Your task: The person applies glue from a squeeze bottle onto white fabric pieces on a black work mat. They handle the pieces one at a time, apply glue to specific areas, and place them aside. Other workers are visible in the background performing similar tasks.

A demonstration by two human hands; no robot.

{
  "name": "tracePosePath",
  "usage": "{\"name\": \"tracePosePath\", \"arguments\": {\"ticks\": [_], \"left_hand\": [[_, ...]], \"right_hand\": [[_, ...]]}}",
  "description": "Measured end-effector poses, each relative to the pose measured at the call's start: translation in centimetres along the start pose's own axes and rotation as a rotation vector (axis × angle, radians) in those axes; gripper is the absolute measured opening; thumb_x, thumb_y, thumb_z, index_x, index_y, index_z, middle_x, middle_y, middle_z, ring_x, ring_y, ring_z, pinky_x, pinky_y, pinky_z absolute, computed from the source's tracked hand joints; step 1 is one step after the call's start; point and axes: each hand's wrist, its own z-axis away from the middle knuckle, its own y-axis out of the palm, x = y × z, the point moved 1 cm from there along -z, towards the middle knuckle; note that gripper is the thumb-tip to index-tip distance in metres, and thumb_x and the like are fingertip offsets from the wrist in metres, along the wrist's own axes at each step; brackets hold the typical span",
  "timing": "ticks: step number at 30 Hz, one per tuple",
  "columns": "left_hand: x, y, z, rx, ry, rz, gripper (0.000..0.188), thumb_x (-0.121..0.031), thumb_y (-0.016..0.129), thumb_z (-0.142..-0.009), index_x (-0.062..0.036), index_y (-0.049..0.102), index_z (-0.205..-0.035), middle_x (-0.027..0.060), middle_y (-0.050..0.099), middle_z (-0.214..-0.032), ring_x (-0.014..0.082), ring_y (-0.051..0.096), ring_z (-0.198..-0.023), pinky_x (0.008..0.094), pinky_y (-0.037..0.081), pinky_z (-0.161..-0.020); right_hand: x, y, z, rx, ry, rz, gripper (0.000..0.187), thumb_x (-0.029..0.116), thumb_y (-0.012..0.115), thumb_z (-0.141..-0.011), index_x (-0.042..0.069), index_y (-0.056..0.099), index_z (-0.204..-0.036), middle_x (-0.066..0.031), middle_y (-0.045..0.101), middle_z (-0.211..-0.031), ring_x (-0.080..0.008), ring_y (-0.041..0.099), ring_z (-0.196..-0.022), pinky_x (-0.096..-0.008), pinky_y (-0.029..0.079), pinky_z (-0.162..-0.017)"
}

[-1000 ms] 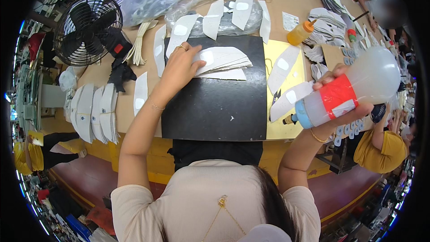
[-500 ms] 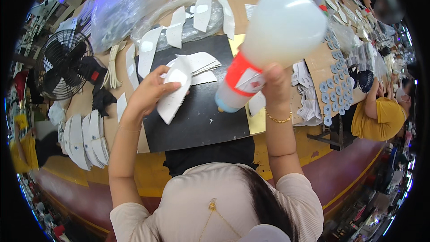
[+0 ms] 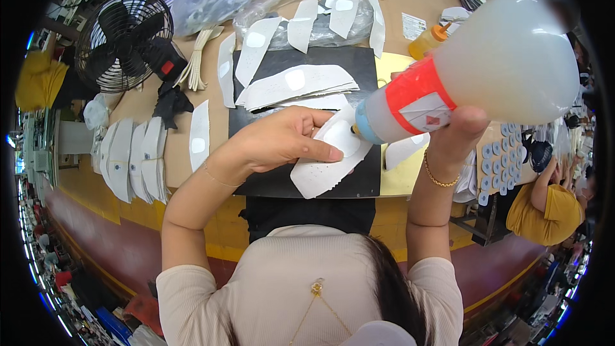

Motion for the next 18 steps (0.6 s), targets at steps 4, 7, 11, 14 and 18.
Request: {"name": "tracePosePath", "arguments": {"ticks": [4,7,11,14,18], "left_hand": [[-0.1,0.3,0.0,0.042,0.062,-0.013,0.037,0.000,0.067,-0.084,0.0046,0.058,-0.119,0.0081,0.068,-0.101,0.0107,0.066,-0.085,0.0248,0.054,-0.073],[-0.5,0.1,0.4,-0.014,-0.006,-0.006,0.037,0.001,0.067,-0.083,0.0050,0.058,-0.119,0.0084,0.068,-0.102,0.0103,0.066,-0.085,0.0236,0.054,-0.074],[-0.7,0.3,0.1,0.024,0.003,-0.031,0.042,0.003,0.068,-0.081,0.0050,0.057,-0.121,0.0084,0.069,-0.101,0.0101,0.066,-0.084,0.0226,0.053,-0.073],[-1.2,0.8,0.3,0.051,0.007,-0.012,0.044,0.005,0.068,-0.079,0.0050,0.056,-0.122,0.0083,0.068,-0.102,0.0100,0.066,-0.085,0.0222,0.053,-0.072],[-0.6,0.3,0.0,0.072,-0.003,-0.045,0.045,0.008,0.067,-0.077,0.0049,0.056,-0.121,0.0081,0.068,-0.103,0.0096,0.065,-0.086,0.0219,0.053,-0.072]], "right_hand": [[1.8,1.2,0.0,0.039,-0.094,0.044,0.052,0.051,0.080,-0.071,0.006,0.069,-0.095,-0.0052,0.070,-0.092,-0.0220,0.067,-0.082,-0.0343,0.054,-0.073],[2.0,1.2,-0.4,0.156,-0.197,0.071,0.053,0.054,0.080,-0.070,0.008,0.070,-0.095,-0.0031,0.071,-0.090,-0.0207,0.068,-0.080,-0.0338,0.055,-0.071],[-0.4,0.6,0.8,0.143,-0.430,0.440,0.056,0.056,0.078,-0.071,0.008,0.070,-0.097,-0.0027,0.071,-0.093,-0.0195,0.068,-0.079,-0.0328,0.055,-0.070],[-1.3,-0.4,0.0,0.194,-0.585,0.555,0.054,0.054,0.079,-0.071,0.008,0.071,-0.098,-0.0034,0.071,-0.098,-0.0191,0.068,-0.079,-0.0323,0.055,-0.071],[-0.8,0.0,-0.3,0.214,-0.563,0.411,0.052,0.051,0.080,-0.071,0.008,0.071,-0.098,-0.0034,0.071,-0.098,-0.0189,0.068,-0.079,-0.0320,0.055,-0.071]]}}
